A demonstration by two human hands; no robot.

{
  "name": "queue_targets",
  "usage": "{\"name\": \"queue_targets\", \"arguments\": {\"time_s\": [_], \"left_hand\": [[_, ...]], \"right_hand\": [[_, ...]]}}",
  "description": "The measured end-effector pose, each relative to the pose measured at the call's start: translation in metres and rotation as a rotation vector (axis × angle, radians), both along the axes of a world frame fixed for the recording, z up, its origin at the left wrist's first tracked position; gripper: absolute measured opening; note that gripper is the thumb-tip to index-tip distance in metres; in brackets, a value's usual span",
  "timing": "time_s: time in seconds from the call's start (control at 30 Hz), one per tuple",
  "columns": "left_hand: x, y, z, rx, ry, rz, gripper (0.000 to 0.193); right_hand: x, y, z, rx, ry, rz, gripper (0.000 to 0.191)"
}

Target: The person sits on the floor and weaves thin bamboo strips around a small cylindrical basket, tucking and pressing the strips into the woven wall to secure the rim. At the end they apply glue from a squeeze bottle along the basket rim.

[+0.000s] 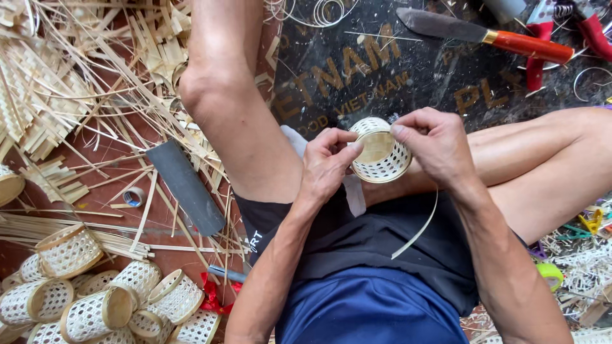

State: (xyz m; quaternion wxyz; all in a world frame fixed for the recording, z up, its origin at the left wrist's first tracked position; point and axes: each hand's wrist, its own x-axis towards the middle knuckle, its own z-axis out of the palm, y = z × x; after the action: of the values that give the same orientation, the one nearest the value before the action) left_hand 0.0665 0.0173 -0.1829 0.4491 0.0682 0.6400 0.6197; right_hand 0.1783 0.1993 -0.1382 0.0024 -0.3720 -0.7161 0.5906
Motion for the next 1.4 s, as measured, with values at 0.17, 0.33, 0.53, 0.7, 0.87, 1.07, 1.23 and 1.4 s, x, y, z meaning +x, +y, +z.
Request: {"name": "queue_targets", "arguments": {"time_s": [0.17,0.33,0.53,0.7,0.87,1.07,1.23,1.4], "left_hand": [[0.001,-0.003,-0.003,-0.029,-0.069,-0.005,0.018],[-0.023,0.006,0.006,-0.077,0.220,-0.250,0.019],[-0.050,0.040,0.017,-0.086,0.601,-0.571,0.023],[-0.042,0.037,0.019,-0.158,0.476,-0.521,0.022],[-0.028,0.025,0.016,-0.158,0.486,-0.386,0.020],[-0.003,-0.009,0.017,-0.151,0.241,-0.146,0.030],[-0.016,0.002,0.004,-0.061,0.343,-0.177,0.020],[-0.018,0.008,0.006,-0.116,0.411,-0.216,0.017]], "right_hand": [[0.003,-0.015,-0.001,0.260,0.052,0.029,0.014],[-0.004,-0.016,0.005,0.076,0.110,-0.036,0.014],[-0.008,-0.002,0.010,-0.067,0.166,0.063,0.013],[0.012,-0.024,0.013,-0.040,0.140,-0.155,0.015],[0.001,-0.045,0.012,0.101,0.098,-0.330,0.010],[-0.044,0.003,0.008,0.125,0.254,0.408,0.009],[-0.043,0.012,0.007,0.015,0.147,0.417,0.009],[-0.016,-0.006,0.014,-0.081,0.103,0.044,0.012]]}}
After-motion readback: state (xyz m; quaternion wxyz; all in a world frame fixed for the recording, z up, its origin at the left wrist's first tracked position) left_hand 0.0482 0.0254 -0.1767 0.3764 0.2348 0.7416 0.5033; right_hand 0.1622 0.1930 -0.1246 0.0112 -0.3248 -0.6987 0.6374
